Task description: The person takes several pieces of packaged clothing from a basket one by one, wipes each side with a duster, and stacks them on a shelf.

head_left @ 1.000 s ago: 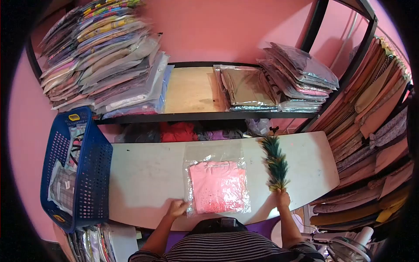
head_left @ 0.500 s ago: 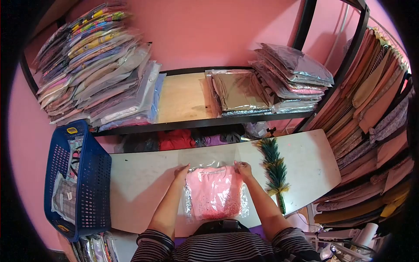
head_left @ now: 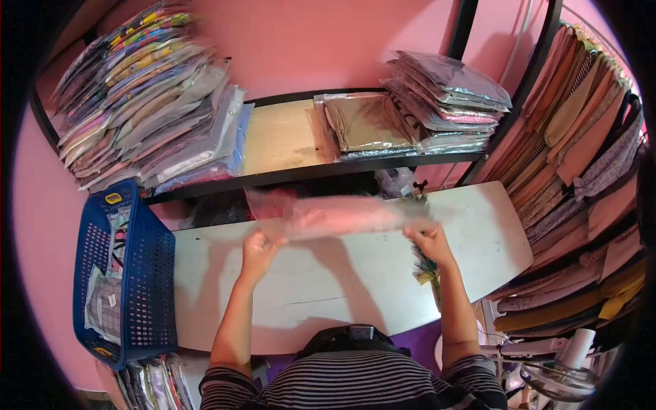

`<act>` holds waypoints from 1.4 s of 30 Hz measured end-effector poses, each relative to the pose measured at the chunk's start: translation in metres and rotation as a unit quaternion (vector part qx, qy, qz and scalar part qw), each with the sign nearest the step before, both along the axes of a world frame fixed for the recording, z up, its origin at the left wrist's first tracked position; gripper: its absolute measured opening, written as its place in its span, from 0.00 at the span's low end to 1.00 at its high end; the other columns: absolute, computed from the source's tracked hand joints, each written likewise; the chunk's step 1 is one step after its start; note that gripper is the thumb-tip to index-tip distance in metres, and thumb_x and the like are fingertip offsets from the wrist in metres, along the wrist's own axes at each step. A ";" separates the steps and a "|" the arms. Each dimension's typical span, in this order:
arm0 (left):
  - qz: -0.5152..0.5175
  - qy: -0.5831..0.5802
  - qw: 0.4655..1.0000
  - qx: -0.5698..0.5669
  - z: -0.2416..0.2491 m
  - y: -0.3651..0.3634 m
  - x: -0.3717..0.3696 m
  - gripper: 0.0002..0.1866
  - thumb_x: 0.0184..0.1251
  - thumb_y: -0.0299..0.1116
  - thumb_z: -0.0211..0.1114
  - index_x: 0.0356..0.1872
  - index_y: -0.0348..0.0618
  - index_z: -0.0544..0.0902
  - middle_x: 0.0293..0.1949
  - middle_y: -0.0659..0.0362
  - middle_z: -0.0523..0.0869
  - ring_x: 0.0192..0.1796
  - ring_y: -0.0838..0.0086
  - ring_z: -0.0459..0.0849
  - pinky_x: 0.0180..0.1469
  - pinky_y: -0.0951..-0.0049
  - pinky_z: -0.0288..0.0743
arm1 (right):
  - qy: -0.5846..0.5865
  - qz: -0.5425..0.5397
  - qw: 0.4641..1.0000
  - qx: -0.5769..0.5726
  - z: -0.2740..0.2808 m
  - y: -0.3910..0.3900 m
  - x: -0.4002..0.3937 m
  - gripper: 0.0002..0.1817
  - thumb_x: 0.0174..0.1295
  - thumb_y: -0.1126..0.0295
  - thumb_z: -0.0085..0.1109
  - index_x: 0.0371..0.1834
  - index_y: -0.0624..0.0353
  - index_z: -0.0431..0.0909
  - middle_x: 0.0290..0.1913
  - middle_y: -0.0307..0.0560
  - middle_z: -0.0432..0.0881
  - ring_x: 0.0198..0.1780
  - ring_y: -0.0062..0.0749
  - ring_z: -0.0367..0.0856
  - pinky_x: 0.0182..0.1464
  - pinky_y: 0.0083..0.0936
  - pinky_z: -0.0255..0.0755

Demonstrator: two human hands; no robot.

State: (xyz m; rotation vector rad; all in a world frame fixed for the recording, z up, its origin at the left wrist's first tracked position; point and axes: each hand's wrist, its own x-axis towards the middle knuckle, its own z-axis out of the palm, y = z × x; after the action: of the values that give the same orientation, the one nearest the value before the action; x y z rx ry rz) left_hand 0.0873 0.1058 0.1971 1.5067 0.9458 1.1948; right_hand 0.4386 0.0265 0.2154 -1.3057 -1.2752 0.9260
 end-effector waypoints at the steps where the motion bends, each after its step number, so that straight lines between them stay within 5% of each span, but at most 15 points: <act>1: -0.014 0.069 0.997 0.015 -0.024 -0.005 -0.005 0.03 0.50 0.24 0.63 0.24 0.39 0.78 0.28 0.63 0.80 0.30 0.82 0.76 0.36 0.81 0.69 | -0.119 0.025 0.990 0.073 -0.016 -0.010 0.004 0.08 0.53 0.70 0.57 0.32 0.62 0.79 0.34 0.43 0.80 0.36 0.25 0.76 0.41 0.21 0.68; 2: -0.028 0.137 0.990 0.030 -0.043 -0.014 -0.009 0.02 0.49 0.22 0.63 0.23 0.38 0.78 0.28 0.61 0.81 0.30 0.80 0.77 0.36 0.79 0.69 | -0.237 0.050 0.960 0.143 -0.033 -0.020 0.007 0.07 0.53 0.70 0.57 0.32 0.61 0.79 0.35 0.45 0.80 0.38 0.28 0.78 0.41 0.22 0.69; 6: -0.133 0.279 0.951 0.009 -0.117 -0.068 -0.012 0.01 0.50 0.24 0.60 0.24 0.39 0.78 0.31 0.56 0.82 0.35 0.68 0.79 0.38 0.73 0.71 | -0.329 0.064 0.941 0.031 -0.130 -0.078 0.007 0.10 0.50 0.71 0.57 0.38 0.55 0.78 0.38 0.49 0.79 0.41 0.40 0.77 0.44 0.29 0.69; 7: -0.146 0.296 0.944 0.001 -0.150 -0.080 -0.014 0.01 0.50 0.25 0.59 0.25 0.40 0.78 0.33 0.57 0.82 0.37 0.67 0.79 0.42 0.69 0.70 | -0.248 0.087 0.964 -0.047 -0.157 -0.094 0.008 0.11 0.49 0.72 0.56 0.38 0.53 0.78 0.40 0.50 0.79 0.44 0.44 0.75 0.46 0.31 0.68; 9: -0.159 0.312 0.937 -0.008 -0.183 -0.095 -0.014 0.02 0.51 0.25 0.59 0.27 0.41 0.77 0.34 0.57 0.82 0.40 0.66 0.79 0.46 0.66 0.69 | -0.316 0.113 0.942 -0.004 -0.168 -0.111 0.006 0.09 0.48 0.73 0.55 0.35 0.56 0.79 0.40 0.48 0.79 0.48 0.43 0.73 0.50 0.34 0.65; 11: -0.159 0.350 0.918 0.094 -0.197 -0.102 -0.015 0.03 0.50 0.24 0.59 0.27 0.42 0.76 0.36 0.55 0.82 0.45 0.68 0.79 0.54 0.59 0.62 | -0.396 0.039 0.915 0.063 -0.177 -0.117 0.016 0.14 0.48 0.73 0.54 0.40 0.57 0.75 0.43 0.51 0.76 0.46 0.45 0.73 0.52 0.38 0.63; 13: -0.163 0.349 0.919 0.081 -0.192 -0.104 -0.013 0.05 0.49 0.25 0.60 0.28 0.44 0.75 0.37 0.57 0.82 0.48 0.68 0.77 0.58 0.53 0.55 | -0.452 -0.330 0.829 0.006 -0.169 -0.125 0.021 0.18 0.52 0.68 0.52 0.48 0.56 0.67 0.46 0.52 0.71 0.46 0.44 0.70 0.51 0.40 0.61; 14: -0.173 0.360 0.914 0.075 -0.189 -0.102 -0.013 0.05 0.49 0.26 0.61 0.27 0.44 0.75 0.38 0.57 0.82 0.49 0.68 0.77 0.58 0.54 0.56 | -0.453 -0.331 0.828 0.003 -0.177 -0.129 0.030 0.18 0.52 0.68 0.52 0.48 0.56 0.67 0.46 0.52 0.71 0.46 0.44 0.70 0.51 0.40 0.61; 16: -0.185 0.370 0.908 0.071 -0.187 -0.102 -0.012 0.05 0.49 0.28 0.62 0.27 0.45 0.75 0.38 0.58 0.82 0.49 0.68 0.77 0.58 0.55 0.56 | -0.505 -0.318 0.771 -0.219 -0.192 -0.132 0.045 0.21 0.55 0.65 0.49 0.52 0.55 0.62 0.45 0.55 0.68 0.41 0.50 0.71 0.44 0.44 0.64; 21: -0.180 0.369 0.906 0.097 -0.192 -0.100 -0.013 0.06 0.49 0.28 0.63 0.28 0.46 0.75 0.38 0.58 0.82 0.48 0.69 0.77 0.57 0.53 0.57 | -0.412 -0.290 0.849 -0.162 -0.188 -0.109 0.050 0.18 0.57 0.57 0.44 0.44 0.58 0.65 0.36 0.58 0.72 0.33 0.56 0.74 0.32 0.44 0.68; 25: -0.176 0.360 0.910 0.104 -0.201 -0.101 -0.015 0.06 0.48 0.28 0.63 0.28 0.46 0.76 0.38 0.59 0.82 0.48 0.69 0.77 0.57 0.53 0.57 | -0.468 -0.031 0.880 -0.075 -0.154 -0.104 -0.008 0.16 0.58 0.55 0.42 0.43 0.53 0.67 0.29 0.56 0.78 0.30 0.54 0.76 0.34 0.43 0.71; 27: -0.170 0.368 0.905 0.127 -0.202 -0.102 -0.016 0.06 0.48 0.28 0.62 0.29 0.46 0.76 0.38 0.60 0.82 0.48 0.69 0.77 0.57 0.52 0.56 | -0.540 0.099 0.819 -0.166 -0.146 -0.104 -0.030 0.16 0.59 0.56 0.42 0.41 0.55 0.67 0.27 0.57 0.77 0.29 0.51 0.77 0.32 0.41 0.71; 35: -0.177 0.369 0.907 0.099 -0.194 -0.105 -0.014 0.04 0.51 0.29 0.59 0.30 0.46 0.77 0.37 0.61 0.82 0.49 0.69 0.76 0.58 0.53 0.54 | -0.526 -0.120 0.803 -0.254 -0.154 -0.087 0.020 0.18 0.61 0.52 0.37 0.42 0.54 0.66 0.25 0.60 0.77 0.27 0.57 0.76 0.28 0.47 0.69; 39: -0.174 0.377 0.901 0.125 -0.190 -0.105 -0.011 0.05 0.50 0.30 0.60 0.30 0.47 0.78 0.38 0.61 0.82 0.49 0.70 0.76 0.58 0.52 0.54 | -0.499 0.003 0.857 -0.128 -0.137 -0.085 -0.019 0.17 0.60 0.53 0.39 0.41 0.54 0.66 0.25 0.56 0.77 0.27 0.53 0.76 0.30 0.45 0.70; 42: -0.186 0.380 0.897 0.130 -0.201 -0.103 -0.016 0.03 0.50 0.30 0.60 0.27 0.47 0.78 0.40 0.61 0.81 0.50 0.70 0.76 0.58 0.52 0.54 | -0.542 0.135 0.813 -0.165 -0.123 -0.088 -0.044 0.17 0.60 0.52 0.39 0.40 0.53 0.67 0.25 0.54 0.78 0.28 0.51 0.77 0.31 0.43 0.70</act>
State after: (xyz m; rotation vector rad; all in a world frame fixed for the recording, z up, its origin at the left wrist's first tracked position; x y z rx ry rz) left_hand 0.0714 0.0031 -0.0041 2.3289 0.9353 0.4414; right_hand 0.3946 -0.0618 0.0924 -2.1043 -2.2865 0.5579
